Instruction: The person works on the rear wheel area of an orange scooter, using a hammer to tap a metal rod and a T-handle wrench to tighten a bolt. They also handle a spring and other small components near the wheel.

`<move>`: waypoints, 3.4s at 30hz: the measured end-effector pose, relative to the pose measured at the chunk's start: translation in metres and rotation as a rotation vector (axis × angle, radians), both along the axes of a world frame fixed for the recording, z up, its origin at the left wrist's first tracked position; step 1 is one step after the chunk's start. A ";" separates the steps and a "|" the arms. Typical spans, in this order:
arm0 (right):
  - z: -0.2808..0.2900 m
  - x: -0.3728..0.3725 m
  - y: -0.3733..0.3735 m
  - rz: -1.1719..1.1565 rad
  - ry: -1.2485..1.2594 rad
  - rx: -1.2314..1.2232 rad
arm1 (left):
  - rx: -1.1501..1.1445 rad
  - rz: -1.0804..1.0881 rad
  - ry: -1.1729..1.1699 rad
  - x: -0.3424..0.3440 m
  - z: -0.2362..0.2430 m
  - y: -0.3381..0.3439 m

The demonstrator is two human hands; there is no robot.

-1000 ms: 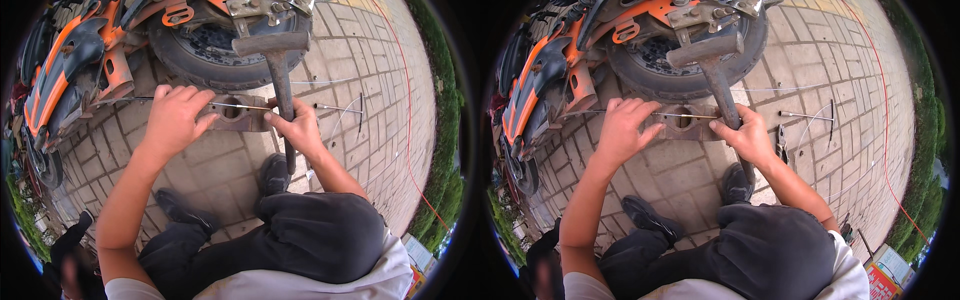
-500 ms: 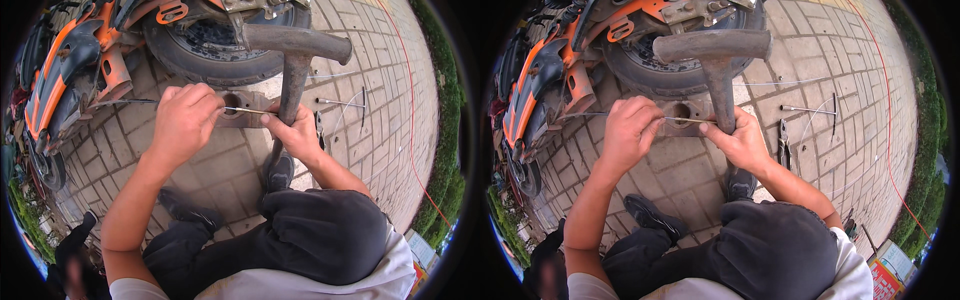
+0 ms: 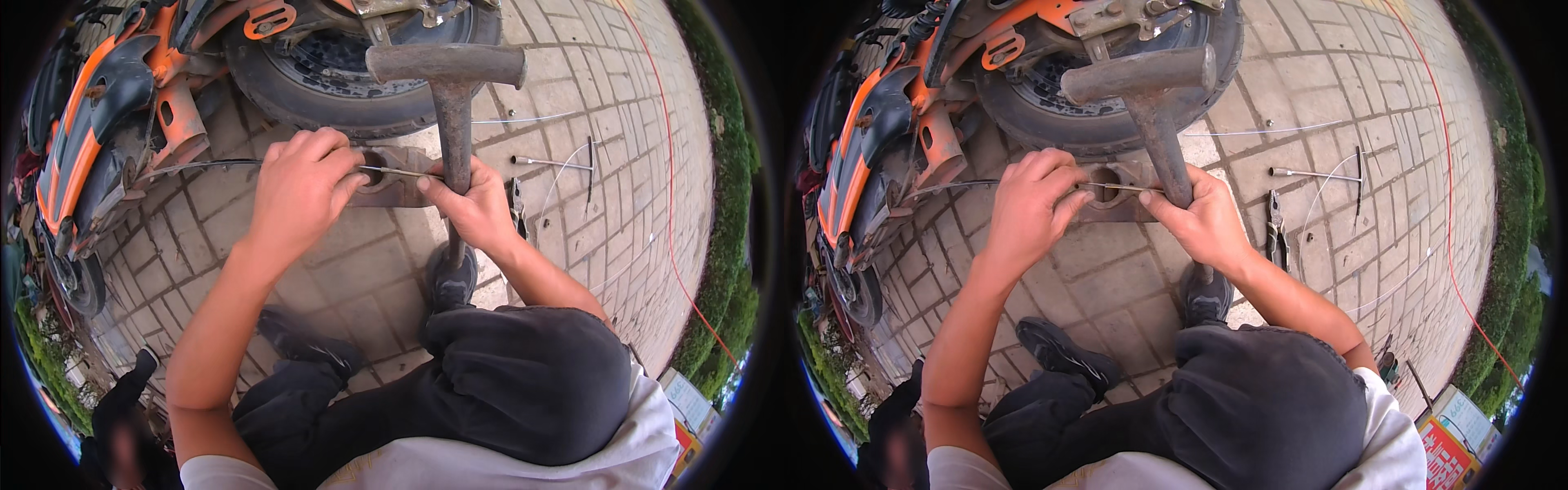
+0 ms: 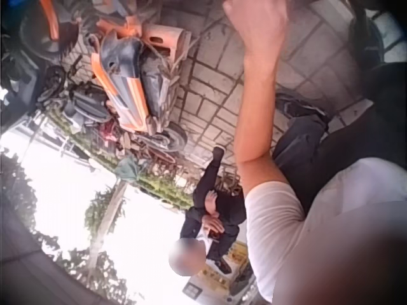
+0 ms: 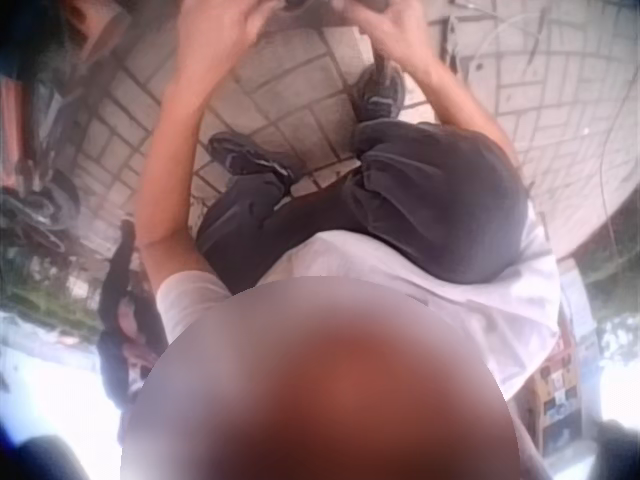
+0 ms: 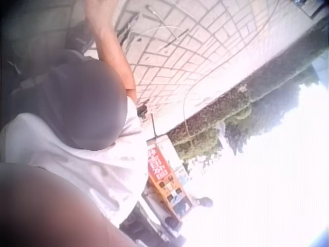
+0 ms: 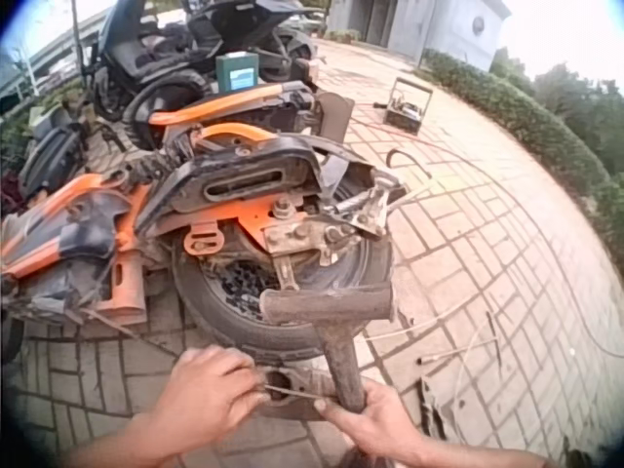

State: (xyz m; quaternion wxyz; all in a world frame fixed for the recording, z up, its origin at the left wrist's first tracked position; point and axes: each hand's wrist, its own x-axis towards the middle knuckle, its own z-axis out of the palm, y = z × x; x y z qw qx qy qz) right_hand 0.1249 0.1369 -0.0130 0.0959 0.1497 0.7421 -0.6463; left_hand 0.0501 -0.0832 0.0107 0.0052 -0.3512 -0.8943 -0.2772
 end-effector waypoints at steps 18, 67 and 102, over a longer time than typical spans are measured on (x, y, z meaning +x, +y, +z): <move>0.032 0.014 0.041 0.088 -0.072 0.518 | -0.139 0.028 0.020 -0.030 -0.035 -0.052; 0.059 0.076 0.060 0.399 -0.142 0.641 | -0.126 0.054 0.003 -0.023 -0.042 -0.060; 0.036 0.087 0.072 0.382 -0.137 0.780 | -0.152 0.033 0.003 -0.027 -0.038 -0.054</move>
